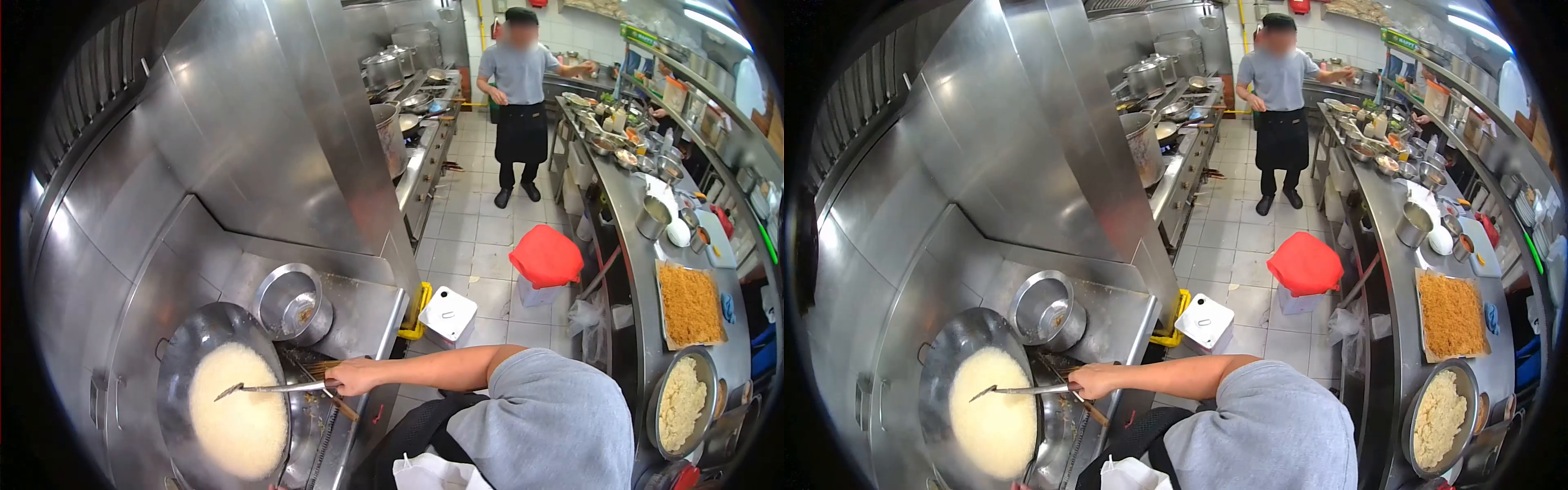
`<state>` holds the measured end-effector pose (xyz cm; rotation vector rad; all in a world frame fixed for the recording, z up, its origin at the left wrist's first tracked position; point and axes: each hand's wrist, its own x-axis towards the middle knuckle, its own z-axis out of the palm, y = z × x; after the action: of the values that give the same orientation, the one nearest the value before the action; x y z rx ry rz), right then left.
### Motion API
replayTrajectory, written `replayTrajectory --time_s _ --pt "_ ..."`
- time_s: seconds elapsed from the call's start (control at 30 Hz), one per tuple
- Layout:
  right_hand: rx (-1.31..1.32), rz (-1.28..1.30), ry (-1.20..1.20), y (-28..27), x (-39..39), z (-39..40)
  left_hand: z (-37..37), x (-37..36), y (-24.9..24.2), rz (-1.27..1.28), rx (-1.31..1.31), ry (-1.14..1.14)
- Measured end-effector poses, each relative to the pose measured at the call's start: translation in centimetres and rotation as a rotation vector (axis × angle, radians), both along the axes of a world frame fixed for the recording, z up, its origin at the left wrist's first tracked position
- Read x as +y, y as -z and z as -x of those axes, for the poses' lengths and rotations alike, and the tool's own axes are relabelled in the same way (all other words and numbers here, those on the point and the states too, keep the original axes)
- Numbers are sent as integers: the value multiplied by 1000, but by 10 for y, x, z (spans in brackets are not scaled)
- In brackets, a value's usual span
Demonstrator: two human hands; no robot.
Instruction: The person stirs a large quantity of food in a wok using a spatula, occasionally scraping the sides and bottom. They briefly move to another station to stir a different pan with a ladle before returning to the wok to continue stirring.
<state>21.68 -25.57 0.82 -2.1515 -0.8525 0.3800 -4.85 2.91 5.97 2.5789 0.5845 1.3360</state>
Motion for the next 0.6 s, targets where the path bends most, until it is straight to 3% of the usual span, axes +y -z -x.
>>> replayTrajectory --time_s 0.13,0.2,0.27,0.3,0.33,0.4,0.43,0.5,0.57,0.6 --pt "-58 -104 -5 35 8 -7 -12 12 18 47 -10 223" --pt "725 -332 38 20 6 6 -9 26 35 75 79 252" --pt "886 -478 7 22 8 12 -11 24 27 -45 43 213" --pt "951 -531 -23 28 11 9 -12 90 95 187 58 318" --pt "997 -584 -23 24 9 8 -10 59 69 260 83 180" --pt "899 -686 71 11 6 8 -18 42 41 141 42 169" --pt "822 -645 134 5 2 4 -23 39 29 269 57 211" --pt "663 -499 213 6 -10 -16 -34 46 28 235 93 234" --pt "418 -525 255 27 -22 -34 -39 50 33 205 134 205" --pt "422 -521 238 42 -26 -46 -40 53 38 205 131 207"
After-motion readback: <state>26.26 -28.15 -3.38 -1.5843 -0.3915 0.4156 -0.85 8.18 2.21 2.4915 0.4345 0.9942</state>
